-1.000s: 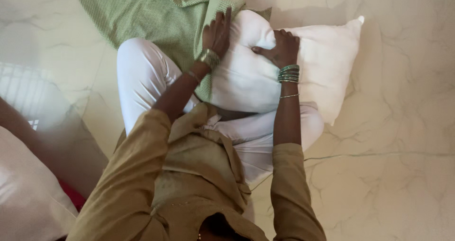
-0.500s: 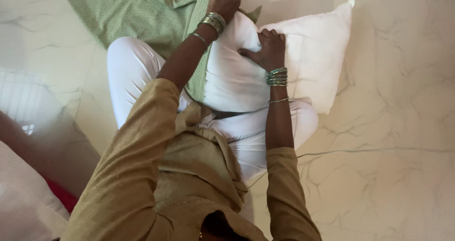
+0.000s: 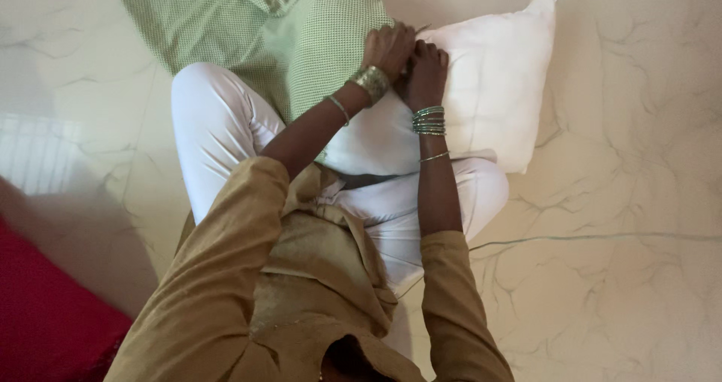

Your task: The person sits on the floor and inserts a white pillow into a green patterned pillowcase. They adjust the pillow and case, tucking the fabric around the corners and smoothing the surface to fit the pillow inside.

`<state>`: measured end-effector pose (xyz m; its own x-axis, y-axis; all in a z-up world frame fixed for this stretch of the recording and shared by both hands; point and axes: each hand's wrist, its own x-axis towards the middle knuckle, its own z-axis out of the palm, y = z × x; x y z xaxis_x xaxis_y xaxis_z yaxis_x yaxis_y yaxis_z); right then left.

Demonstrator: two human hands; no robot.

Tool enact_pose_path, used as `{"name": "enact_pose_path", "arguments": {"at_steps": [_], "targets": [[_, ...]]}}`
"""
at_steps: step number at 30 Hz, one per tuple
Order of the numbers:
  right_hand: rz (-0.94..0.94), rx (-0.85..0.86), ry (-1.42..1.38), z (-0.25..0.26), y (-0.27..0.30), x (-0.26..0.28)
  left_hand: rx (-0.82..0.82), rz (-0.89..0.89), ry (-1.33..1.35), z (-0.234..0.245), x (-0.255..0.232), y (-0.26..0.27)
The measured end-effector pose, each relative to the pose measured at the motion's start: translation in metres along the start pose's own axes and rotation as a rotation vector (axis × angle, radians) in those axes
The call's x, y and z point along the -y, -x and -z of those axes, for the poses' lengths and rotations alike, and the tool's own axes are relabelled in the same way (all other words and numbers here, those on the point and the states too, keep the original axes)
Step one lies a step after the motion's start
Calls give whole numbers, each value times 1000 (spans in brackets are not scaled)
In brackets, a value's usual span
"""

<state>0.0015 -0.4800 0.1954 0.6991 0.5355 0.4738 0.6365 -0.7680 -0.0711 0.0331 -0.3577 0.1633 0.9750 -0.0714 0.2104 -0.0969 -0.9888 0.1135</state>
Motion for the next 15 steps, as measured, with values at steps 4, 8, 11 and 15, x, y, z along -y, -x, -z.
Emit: {"name": "enact_pose_path", "arguments": {"at_steps": [4,8,11,15], "targets": [[-53,-29,-70,-6,-3,-6,-159,-83,-31,5,16,39],[-66,-79,-90,-10,1,-16,-358,40,95,24,37,109],[-144,-94,-74,-17,-2,-26,-259,267,279,41,45,171],[-226,-182,-18,-24,-5,-45,-66,419,341,54,39,251]]}}
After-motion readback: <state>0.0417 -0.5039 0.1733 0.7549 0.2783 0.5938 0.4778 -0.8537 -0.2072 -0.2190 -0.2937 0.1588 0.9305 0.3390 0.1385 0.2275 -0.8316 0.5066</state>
